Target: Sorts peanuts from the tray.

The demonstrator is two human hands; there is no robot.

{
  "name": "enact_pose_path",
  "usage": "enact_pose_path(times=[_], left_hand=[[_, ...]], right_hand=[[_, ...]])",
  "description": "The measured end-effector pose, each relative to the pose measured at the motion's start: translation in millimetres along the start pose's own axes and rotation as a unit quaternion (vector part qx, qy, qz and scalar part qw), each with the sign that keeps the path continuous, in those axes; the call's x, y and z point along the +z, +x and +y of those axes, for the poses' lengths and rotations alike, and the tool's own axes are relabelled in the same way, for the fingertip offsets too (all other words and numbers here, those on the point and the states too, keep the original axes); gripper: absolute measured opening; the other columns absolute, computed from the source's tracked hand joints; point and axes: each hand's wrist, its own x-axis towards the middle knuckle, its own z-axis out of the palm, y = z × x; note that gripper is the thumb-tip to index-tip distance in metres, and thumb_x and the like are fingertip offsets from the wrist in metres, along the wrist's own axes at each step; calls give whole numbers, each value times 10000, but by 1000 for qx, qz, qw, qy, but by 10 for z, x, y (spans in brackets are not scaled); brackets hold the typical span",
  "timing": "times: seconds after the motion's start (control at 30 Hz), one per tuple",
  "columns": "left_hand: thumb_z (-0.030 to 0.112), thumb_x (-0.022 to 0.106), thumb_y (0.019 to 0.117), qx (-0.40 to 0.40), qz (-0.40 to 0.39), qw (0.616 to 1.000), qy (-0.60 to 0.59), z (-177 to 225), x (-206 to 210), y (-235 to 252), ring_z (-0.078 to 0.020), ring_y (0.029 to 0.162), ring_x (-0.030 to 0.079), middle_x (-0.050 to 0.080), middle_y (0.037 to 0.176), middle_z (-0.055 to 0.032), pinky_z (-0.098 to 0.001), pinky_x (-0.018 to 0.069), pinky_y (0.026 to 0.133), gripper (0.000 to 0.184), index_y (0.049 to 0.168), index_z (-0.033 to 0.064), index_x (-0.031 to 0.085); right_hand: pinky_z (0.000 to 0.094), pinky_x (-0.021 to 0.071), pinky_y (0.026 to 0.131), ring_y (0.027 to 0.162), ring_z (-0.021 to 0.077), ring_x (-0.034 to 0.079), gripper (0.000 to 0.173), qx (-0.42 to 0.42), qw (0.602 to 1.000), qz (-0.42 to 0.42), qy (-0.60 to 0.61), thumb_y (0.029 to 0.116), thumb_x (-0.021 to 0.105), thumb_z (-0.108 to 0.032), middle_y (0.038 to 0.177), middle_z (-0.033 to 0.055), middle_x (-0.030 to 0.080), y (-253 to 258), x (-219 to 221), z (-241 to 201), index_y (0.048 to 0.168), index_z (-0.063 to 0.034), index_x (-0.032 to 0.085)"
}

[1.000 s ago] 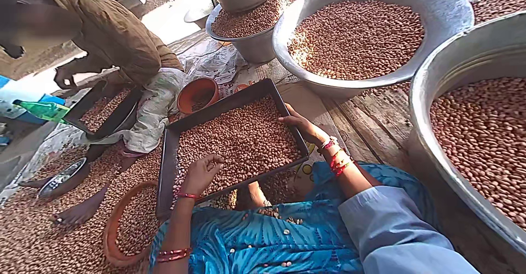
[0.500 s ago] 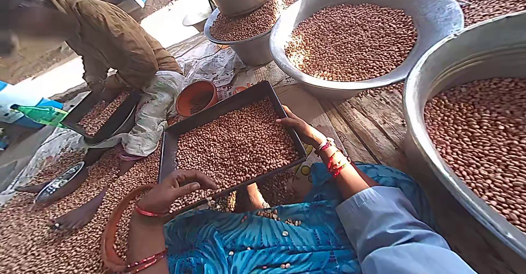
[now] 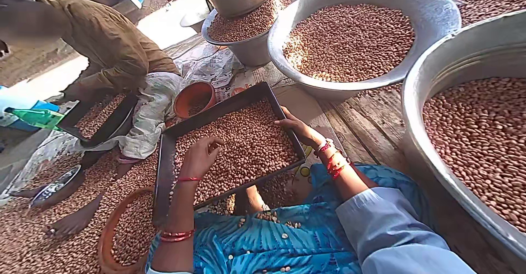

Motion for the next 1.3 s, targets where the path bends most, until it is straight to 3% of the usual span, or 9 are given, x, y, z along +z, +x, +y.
enact_pose_path(times=[0.23, 0.43, 0.53, 0.73, 0.93, 1.0, 1.1, 1.2, 1.3], left_hand=[[154, 713, 968, 9, 27, 1000, 7, 261, 323, 137, -307, 963, 705, 747, 1035, -163, -517, 524, 927, 181, 1102, 48, 773], [31, 474, 905, 32, 95, 960, -260, -129, 278, 141, -10, 611, 578, 612, 871, -15, -178, 512, 583, 275, 1142, -34, 596], [95, 618, 993, 7, 75, 993, -92, 23, 287, 121, -113, 646, 470, 588, 772, -40, -322, 420, 666, 184, 1131, 27, 719], [103, 660, 993, -5, 29, 999, 24, 293, 401, 168, -391, 1123, 676, 713, 1198, -231, -543, 477, 1035, 219, 1176, 21, 749], [103, 647, 1001, -14, -26, 999, -43, 148, 253, 86, -172, 687, 515, 596, 796, -72, -372, 456, 717, 197, 1170, 11, 694], [84, 590, 998, 86, -100, 969, -209, -99, 117, -111, -24, 664, 605, 667, 833, 31, -221, 535, 667, 148, 1100, 26, 680], [301, 626, 1033, 175, -278, 856, -400, -482, -133, -430, -109, 894, 764, 767, 1132, 20, -287, 648, 822, 278, 1225, 124, 719], [142, 451, 1059, -8, -86, 956, -282, -728, -292, -617, -156, 793, 752, 737, 1084, -68, -303, 641, 686, 294, 1265, 47, 638], [134, 390, 1126, -225, -59, 972, -15, -1025, -240, -509, -381, 986, 716, 690, 1186, -249, -550, 550, 911, 348, 1390, 36, 595]], right_hand=[[272, 542, 809, 973, 83, 633, 680, -2, 1000, -2, 4, 974, 574, -282, 1279, 54, 598, -5, -16, 16, 1586, -229, 283], [266, 542, 802, 964, 82, 633, 694, 1, 1000, -1, 8, 967, 577, -268, 1282, 56, 598, 3, -14, 3, 1591, -230, 276], [261, 541, 807, 972, 72, 631, 689, 3, 1000, 1, 3, 963, 568, -256, 1289, 47, 595, -13, 10, -33, 1588, -239, 280], [257, 537, 794, 950, 73, 633, 665, -2, 1000, 4, 5, 979, 569, -270, 1261, 51, 607, -27, -1, -8, 1582, -228, 291], [255, 538, 775, 931, 67, 626, 670, 10, 1000, 9, 7, 974, 576, -259, 1238, 45, 597, -25, 28, -45, 1578, -235, 287], [257, 535, 789, 953, 68, 623, 682, 9, 1000, 7, 6, 969, 578, -265, 1260, 47, 593, -31, 23, -43, 1582, -237, 281], [248, 547, 799, 970, 61, 635, 696, 7, 1000, 1, 6, 959, 574, -279, 1280, 36, 594, -31, 18, -46, 1586, -249, 275], [246, 547, 777, 939, 60, 638, 686, 2, 1000, 3, 11, 952, 585, -281, 1249, 29, 604, -19, 16, -23, 1575, -244, 299], [252, 544, 779, 937, 68, 636, 699, 6, 1000, 8, 14, 956, 586, -270, 1250, 44, 602, -17, 29, -33, 1585, -237, 284]])
